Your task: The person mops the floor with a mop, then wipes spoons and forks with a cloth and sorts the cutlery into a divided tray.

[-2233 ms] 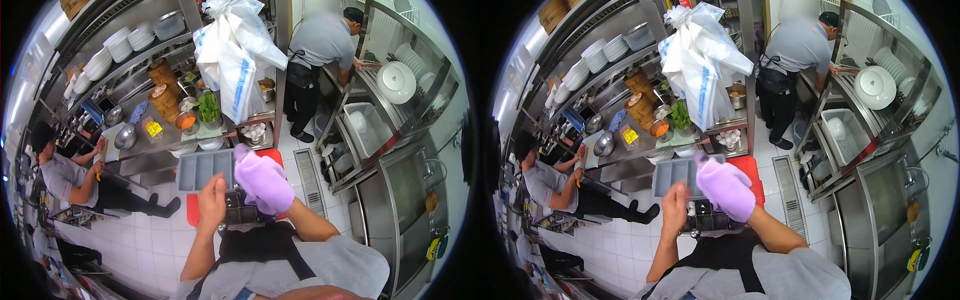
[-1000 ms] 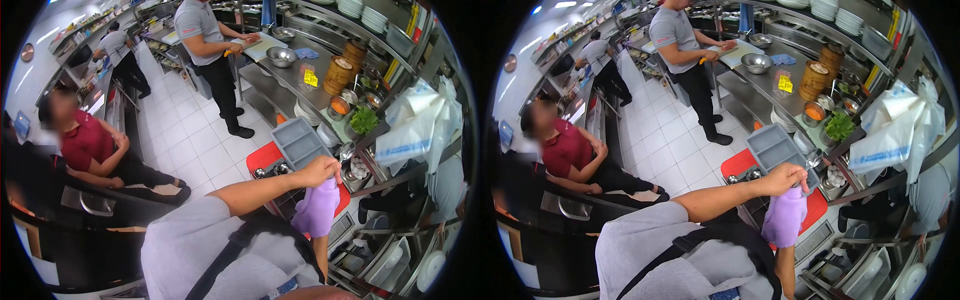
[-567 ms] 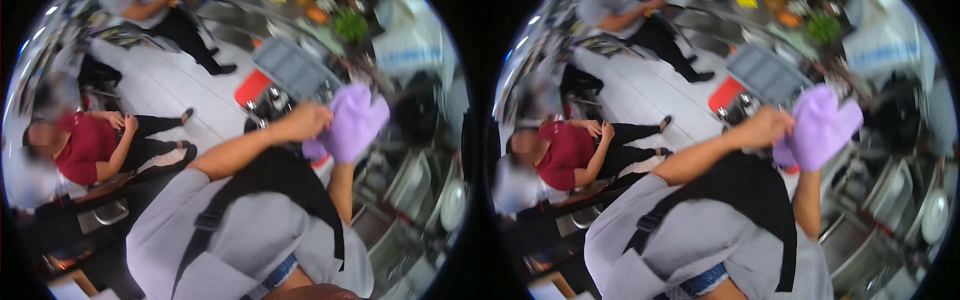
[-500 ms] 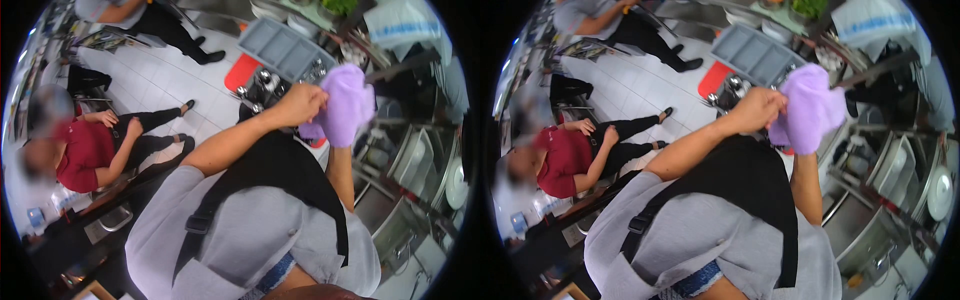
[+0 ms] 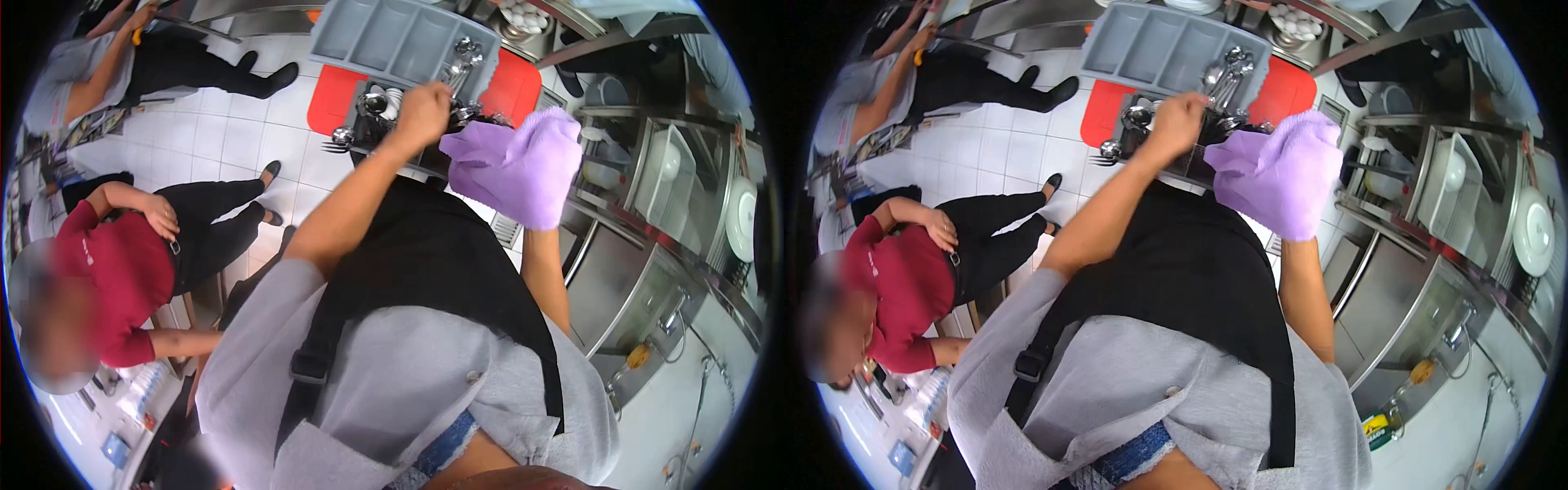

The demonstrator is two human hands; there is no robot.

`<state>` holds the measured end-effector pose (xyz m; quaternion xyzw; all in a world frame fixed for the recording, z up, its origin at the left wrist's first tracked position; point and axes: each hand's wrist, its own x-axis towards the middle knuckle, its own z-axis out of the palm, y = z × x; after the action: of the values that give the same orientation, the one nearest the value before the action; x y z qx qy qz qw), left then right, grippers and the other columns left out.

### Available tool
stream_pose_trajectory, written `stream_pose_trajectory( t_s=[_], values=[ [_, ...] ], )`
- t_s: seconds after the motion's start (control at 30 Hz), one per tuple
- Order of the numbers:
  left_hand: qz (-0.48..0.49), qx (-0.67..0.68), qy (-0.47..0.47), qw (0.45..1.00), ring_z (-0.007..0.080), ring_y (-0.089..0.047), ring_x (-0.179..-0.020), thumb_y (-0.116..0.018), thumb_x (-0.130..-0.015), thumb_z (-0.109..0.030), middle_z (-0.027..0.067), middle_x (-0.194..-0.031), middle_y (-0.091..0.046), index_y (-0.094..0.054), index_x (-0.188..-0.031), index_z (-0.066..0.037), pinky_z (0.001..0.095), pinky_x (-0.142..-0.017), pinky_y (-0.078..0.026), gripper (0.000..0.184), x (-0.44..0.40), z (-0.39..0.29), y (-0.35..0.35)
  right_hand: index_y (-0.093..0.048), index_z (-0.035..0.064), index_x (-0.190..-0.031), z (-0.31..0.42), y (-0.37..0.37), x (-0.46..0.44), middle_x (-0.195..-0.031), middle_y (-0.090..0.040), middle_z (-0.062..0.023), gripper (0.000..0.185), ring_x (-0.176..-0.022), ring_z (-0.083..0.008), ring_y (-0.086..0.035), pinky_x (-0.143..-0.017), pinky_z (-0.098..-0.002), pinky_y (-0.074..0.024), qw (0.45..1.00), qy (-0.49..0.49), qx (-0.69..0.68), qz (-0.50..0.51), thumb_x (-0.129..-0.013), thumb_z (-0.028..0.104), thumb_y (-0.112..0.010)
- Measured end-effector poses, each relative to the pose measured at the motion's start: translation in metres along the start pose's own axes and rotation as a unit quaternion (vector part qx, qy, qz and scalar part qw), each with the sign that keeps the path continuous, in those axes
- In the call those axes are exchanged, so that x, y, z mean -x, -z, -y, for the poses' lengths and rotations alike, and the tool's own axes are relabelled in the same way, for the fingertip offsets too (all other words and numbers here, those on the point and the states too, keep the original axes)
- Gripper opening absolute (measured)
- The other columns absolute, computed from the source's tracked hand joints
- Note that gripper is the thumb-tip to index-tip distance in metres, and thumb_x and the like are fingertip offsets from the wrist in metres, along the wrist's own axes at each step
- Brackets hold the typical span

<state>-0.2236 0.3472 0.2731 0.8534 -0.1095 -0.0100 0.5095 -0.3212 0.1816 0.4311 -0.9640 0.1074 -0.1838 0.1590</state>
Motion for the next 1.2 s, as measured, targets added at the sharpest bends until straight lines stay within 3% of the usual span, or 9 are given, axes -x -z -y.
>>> stream_pose_trajectory(
  t_s=[0.03, 0.1, 0.33, 0.43, 0.57, 0.67, 0.77, 1.03, 1.2],
  values=[
    [0.0, -0.085, 0.008, 0.996, 0.0367, -0.074, -0.085, -0.054, -0.099, -0.02, 0.0222, -0.09, -0.075, -0.077, -0.099, -0.001, 0.0472, -0.079, -0.056, 0.029, -0.021, 0.025, -0.008, -0.059, 0.0023, -0.081, 0.005, 0.019, 0.0, -0.079, -0.059, -0.0113, 0.056, -0.074, -0.035, -0.063, -0.071, -0.0427, -0.053, 0.999, -0.018, 0.021, 0.018, -0.058, 0.043, -0.089],
    [0.079, -0.12, 0.074, 0.987, 0.042, -0.071, -0.098, -0.056, -0.097, -0.026, 0.0246, -0.099, -0.073, -0.077, -0.097, -0.002, 0.0517, -0.09, -0.055, 0.032, -0.064, 0.063, -0.027, -0.059, 0.0069, -0.076, 0.005, 0.039, -0.005, -0.079, -0.058, -0.0099, 0.05, -0.083, -0.0347, -0.061, -0.072, -0.0427, -0.0502, 0.995, 0.09, -0.014, 0.039, -0.056, 0.038, -0.093],
    [0.173, -0.213, 0.083, 0.958, 0.0419, -0.068, -0.106, -0.056, -0.099, -0.035, 0.0219, -0.106, -0.074, -0.077, -0.097, 0.0, 0.05, -0.095, -0.053, 0.04, -0.141, 0.171, -0.149, -0.055, 0.0104, -0.072, 0.004, 0.068, -0.011, -0.075, -0.058, -0.0057, 0.034, -0.08, -0.0296, -0.059, -0.071, -0.0398, -0.0471, 0.99, 0.025, -0.082, 0.109, -0.066, 0.019, -0.088],
    [0.129, -0.188, 0.052, 0.972, 0.0416, -0.069, -0.101, -0.056, -0.1, -0.034, 0.0226, -0.102, -0.074, -0.078, -0.097, -0.002, 0.0507, -0.09, -0.054, 0.038, -0.141, 0.163, -0.149, -0.054, 0.0079, -0.079, -0.022, 0.065, -0.001, -0.073, -0.058, -0.006, 0.027, -0.075, -0.0283, -0.058, -0.073, -0.0375, -0.0483, 0.984, -0.043, -0.166, 0.048, -0.073, 0.009, -0.081],
    [-0.098, -0.051, -0.002, 0.994, 0.0368, -0.073, -0.087, -0.06, -0.097, -0.023, 0.02, -0.09, -0.075, -0.077, -0.092, -0.003, 0.0472, -0.079, -0.056, 0.027, -0.097, 0.116, -0.092, -0.06, 0.0015, -0.093, -0.018, 0.112, -0.006, -0.082, -0.063, -0.0074, 0.027, -0.074, -0.0215, -0.064, -0.081, -0.033, -0.0523, 0.996, -0.032, 0.032, -0.078, -0.079, 0.011, -0.081],
    [0.129, 0.047, 0.116, 0.984, 0.024, -0.074, -0.073, -0.067, -0.088, -0.016, 0.0153, -0.078, -0.075, -0.077, -0.093, -0.004, 0.0378, -0.069, -0.057, 0.017, -0.003, 0.09, -0.057, -0.064, 0.0049, -0.075, -0.01, 0.146, -0.031, -0.072, -0.058, -0.0057, 0.034, -0.066, -0.0192, -0.062, -0.066, -0.0334, -0.0511, 0.98, -0.012, 0.194, -0.033, -0.067, 0.027, -0.088],
    [0.321, -0.064, 0.093, 0.94, 0.0286, -0.075, -0.088, -0.076, -0.076, -0.018, 0.0137, -0.091, -0.077, -0.076, -0.099, -0.005, 0.0393, -0.083, -0.058, 0.026, 0.045, 0.078, -0.063, -0.064, 0.0117, -0.069, -0.035, 0.124, -0.032, -0.068, -0.055, -0.0048, 0.03, -0.063, -0.0236, -0.061, -0.059, -0.0351, -0.051, 0.995, 0.062, -0.047, -0.057, -0.057, 0.021, -0.09],
    [0.316, -0.246, 0.108, 0.91, 0.0376, -0.073, -0.097, -0.089, -0.076, -0.041, 0.0172, -0.094, -0.076, -0.074, -0.094, -0.006, 0.0456, -0.087, -0.057, 0.042, 0.066, 0.058, -0.087, -0.065, 0.0121, -0.076, -0.059, 0.064, -0.009, -0.074, -0.056, -0.0066, 0.027, -0.067, -0.0275, -0.061, -0.061, -0.0373, -0.0515, 0.991, 0.007, -0.131, -0.011, -0.06, 0.017, -0.087],
    [0.243, -0.228, 0.053, 0.941, 0.0411, -0.072, -0.092, -0.08, -0.086, -0.037, 0.0197, -0.09, -0.075, -0.075, -0.092, -0.006, 0.0502, -0.085, -0.057, 0.032, 0.07, 0.067, -0.094, -0.065, 0.0108, -0.082, -0.064, 0.055, -0.007, -0.079, -0.058, -0.0081, 0.026, -0.071, -0.0293, -0.062, -0.064, -0.0385, -0.0519, 0.99, 0.01, -0.141, -0.015, -0.065, 0.015, -0.084]
  ],
)
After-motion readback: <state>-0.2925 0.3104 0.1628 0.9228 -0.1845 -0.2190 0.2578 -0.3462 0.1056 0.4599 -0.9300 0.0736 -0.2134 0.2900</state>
